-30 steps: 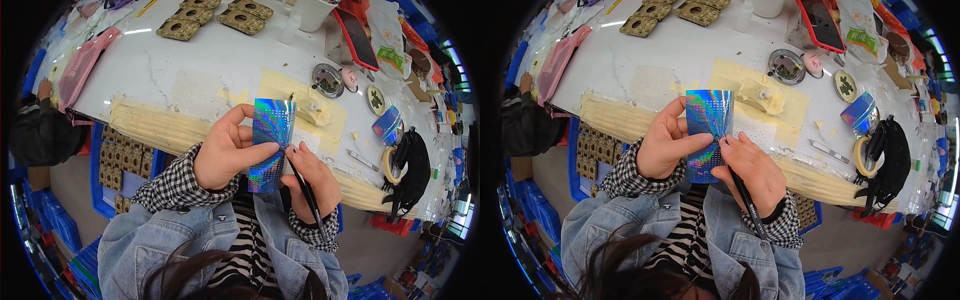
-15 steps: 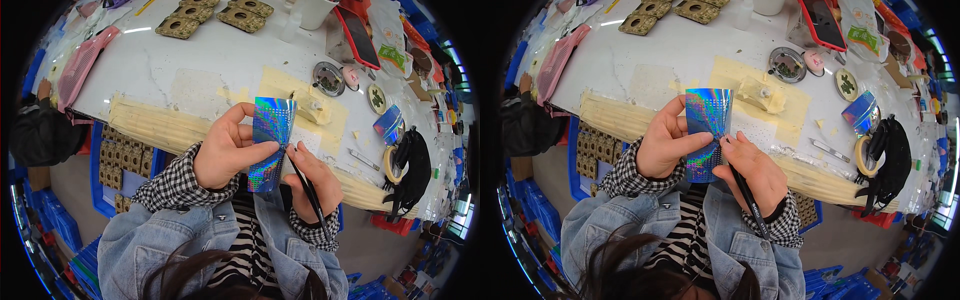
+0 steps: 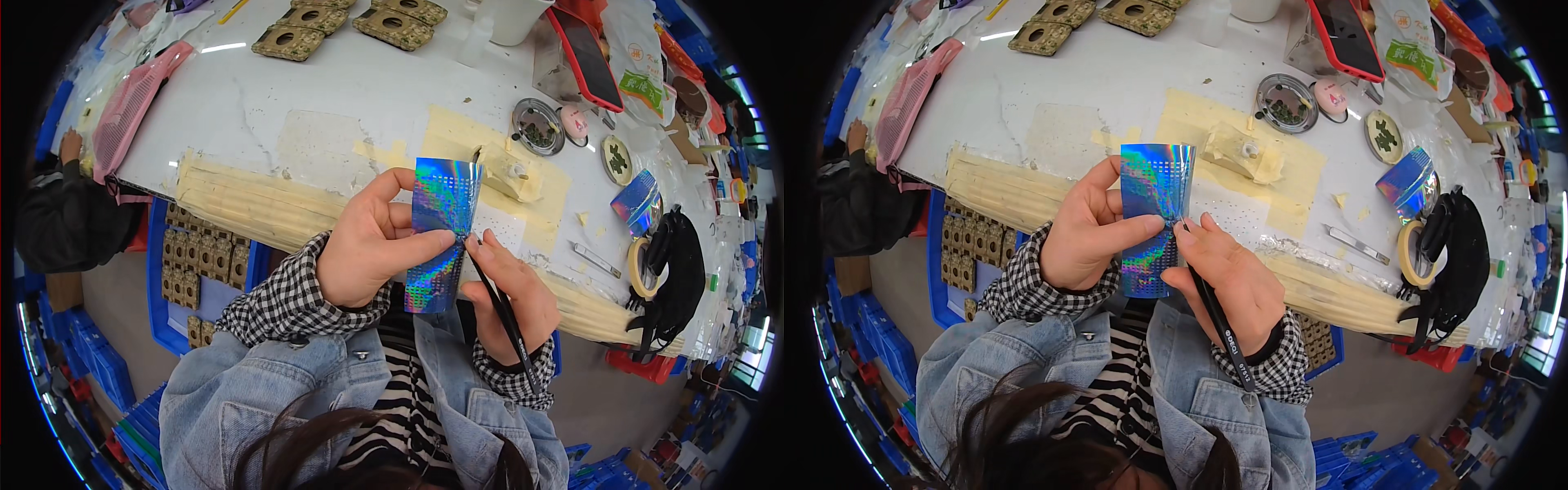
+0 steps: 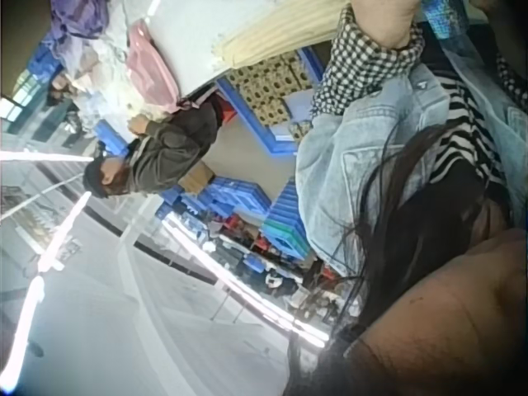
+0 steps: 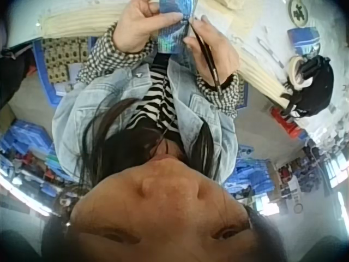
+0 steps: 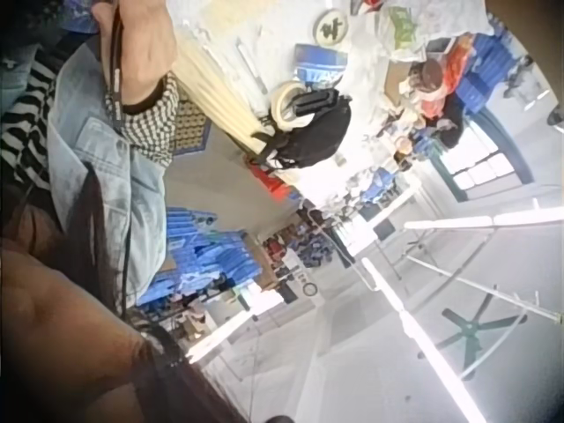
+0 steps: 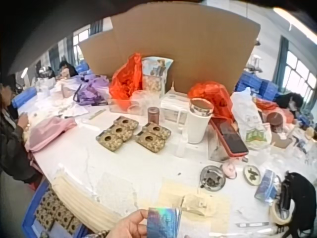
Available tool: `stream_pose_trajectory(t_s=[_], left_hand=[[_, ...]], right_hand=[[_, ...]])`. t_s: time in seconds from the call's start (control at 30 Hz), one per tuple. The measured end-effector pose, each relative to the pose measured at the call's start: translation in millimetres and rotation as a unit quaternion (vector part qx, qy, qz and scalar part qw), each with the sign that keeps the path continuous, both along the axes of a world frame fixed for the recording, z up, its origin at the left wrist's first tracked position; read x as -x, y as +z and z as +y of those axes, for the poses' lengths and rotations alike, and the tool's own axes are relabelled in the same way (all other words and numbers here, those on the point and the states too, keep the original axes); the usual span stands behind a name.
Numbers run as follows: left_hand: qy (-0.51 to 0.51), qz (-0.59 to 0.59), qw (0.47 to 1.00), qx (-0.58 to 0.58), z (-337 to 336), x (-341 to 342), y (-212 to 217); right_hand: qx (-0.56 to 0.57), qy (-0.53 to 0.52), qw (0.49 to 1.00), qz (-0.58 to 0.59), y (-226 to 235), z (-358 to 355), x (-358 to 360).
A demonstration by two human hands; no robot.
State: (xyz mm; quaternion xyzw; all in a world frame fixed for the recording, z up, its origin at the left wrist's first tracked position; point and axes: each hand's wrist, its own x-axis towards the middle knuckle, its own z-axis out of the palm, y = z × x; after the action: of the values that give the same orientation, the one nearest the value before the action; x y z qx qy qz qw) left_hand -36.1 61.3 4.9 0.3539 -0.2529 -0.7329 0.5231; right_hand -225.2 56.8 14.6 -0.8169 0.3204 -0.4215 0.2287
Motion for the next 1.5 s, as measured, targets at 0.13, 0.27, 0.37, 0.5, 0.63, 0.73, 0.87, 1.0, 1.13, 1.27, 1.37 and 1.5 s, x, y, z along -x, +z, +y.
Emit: stream_pose_trajectory(t_s=[0.13, 0.27, 0.37, 0.5, 0.63, 0.73, 0.87, 1.0, 1.13, 1.27, 1.37, 1.5], left_hand=[[-0.016, 0.038, 0.998, -0.037, 0, -2, -2], [-0.019, 0.063, 0.997, -0.05, 0, -1, -4], [-0.026, 0.07, 0.996, -0.05, 0, 0, -2], [-0.022, 0.068, 0.996, -0.048, 0, 0, -3], [-0.022, 0.066, 0.996, -0.05, 1, 0, -2], [-0.025, 0.058, 0.997, -0.053, 0, -1, -2], [-0.019, 0.052, 0.997, -0.049, 1, 0, 0], [0.002, 0.054, 0.998, -0.034, 0, 4, 1], [0.006, 0.032, 0.999, -0.015, 1, 3, 0], [0.01, 0.028, 0.999, -0.011, 1, 3, 1], [0.014, 0.029, 0.999, -0.009, 2, 4, 1], [0.012, 0.028, 0.999, -0.01, 2, 3, 1]], right_hand=[[0.078, 0.015, 0.996, 0.03, -6, -1, 0], [0.13, 0.026, 0.99, 0.043, -11, -2, 0], [0.14, 0.019, 0.989, 0.032, -13, -2, 0], [0.131, 0.022, 0.991, 0.026, -15, -2, 0], [0.127, 0.021, 0.991, 0.029, -14, -2, 0], [0.128, 0.023, 0.991, 0.033, -12, -2, 0], [0.124, 0.026, 0.992, 0.028, -11, -1, 2], [0.096, 0.027, 0.995, 0.021, -6, 2, 6], [0.062, 0.01, 0.998, 0.013, -6, 4, 3], [0.032, 0.01, 0.999, 0.01, 0, 4, 2], [0.003, 0.017, 1.0, -0.001, 3, 3, 3], [-0.008, 0.028, 0.999, -0.018, 0, 2, 5]])
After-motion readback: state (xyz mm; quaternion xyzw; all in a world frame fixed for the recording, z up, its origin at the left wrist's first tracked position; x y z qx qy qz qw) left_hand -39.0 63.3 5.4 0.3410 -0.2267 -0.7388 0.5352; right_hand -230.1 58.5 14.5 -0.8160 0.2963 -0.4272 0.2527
